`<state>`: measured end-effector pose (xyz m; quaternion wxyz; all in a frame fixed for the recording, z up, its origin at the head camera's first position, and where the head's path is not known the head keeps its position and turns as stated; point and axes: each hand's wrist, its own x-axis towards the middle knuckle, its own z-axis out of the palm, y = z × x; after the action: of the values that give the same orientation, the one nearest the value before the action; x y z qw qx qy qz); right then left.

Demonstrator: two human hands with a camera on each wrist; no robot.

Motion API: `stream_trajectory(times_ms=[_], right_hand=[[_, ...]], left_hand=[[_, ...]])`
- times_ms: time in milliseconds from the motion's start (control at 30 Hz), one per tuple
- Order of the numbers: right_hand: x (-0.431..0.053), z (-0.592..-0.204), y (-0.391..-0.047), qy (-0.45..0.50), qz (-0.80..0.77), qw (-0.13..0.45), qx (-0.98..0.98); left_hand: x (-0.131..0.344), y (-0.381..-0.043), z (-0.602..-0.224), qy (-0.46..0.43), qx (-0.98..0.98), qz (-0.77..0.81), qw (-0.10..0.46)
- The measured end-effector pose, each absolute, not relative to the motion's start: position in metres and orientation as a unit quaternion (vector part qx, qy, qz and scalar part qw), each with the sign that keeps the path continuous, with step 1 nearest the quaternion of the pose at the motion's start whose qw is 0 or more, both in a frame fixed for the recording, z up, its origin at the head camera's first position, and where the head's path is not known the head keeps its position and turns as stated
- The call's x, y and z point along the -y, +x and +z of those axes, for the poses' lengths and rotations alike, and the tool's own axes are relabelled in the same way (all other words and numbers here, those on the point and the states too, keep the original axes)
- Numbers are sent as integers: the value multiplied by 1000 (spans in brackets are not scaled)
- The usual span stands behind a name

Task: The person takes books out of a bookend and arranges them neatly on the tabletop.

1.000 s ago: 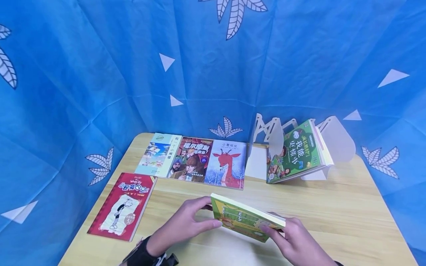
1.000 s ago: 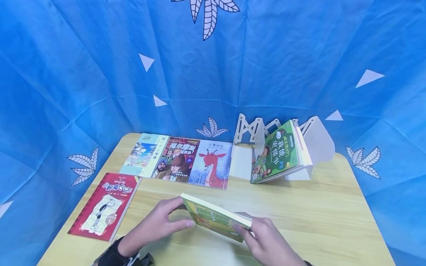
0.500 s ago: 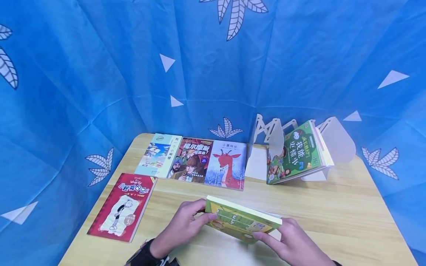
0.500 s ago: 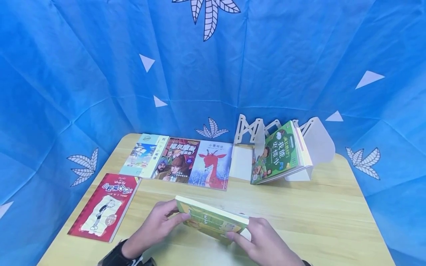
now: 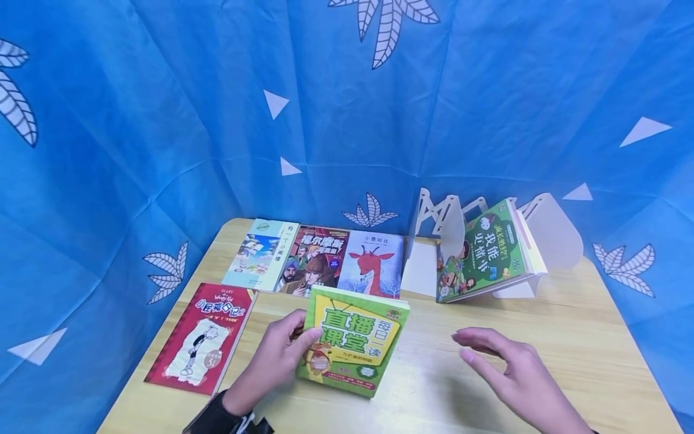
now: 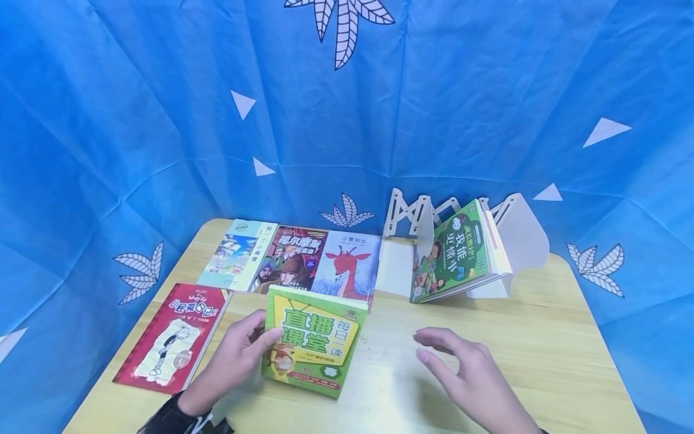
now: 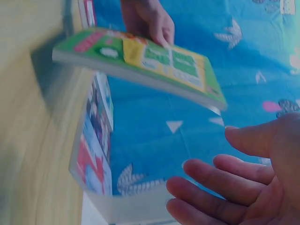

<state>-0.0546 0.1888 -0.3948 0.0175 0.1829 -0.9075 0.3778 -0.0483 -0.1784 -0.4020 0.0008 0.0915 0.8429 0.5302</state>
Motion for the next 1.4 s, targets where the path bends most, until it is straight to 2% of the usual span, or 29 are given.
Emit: stream_trajectory(times_ms=[167,367,567,800,1400], right_hand=[[-203,-393,-59,159,361,46,918],[-216,-392,-63,116,352,44,928],[-233,-394,-70,75,358,36,930],[-246,-399,-75,44,353,11,935],[-259,-407,-80,39,351,13,935]], left_hand=[[195,-54,-424,47,-846,531,12],[210,-55,-440,21,-851,525,23],[224,-52,-443,-16,-865,501,19],[238,-53,-445,-46,-873,484,44],[268,-54,-457,-81,-899,421,93]])
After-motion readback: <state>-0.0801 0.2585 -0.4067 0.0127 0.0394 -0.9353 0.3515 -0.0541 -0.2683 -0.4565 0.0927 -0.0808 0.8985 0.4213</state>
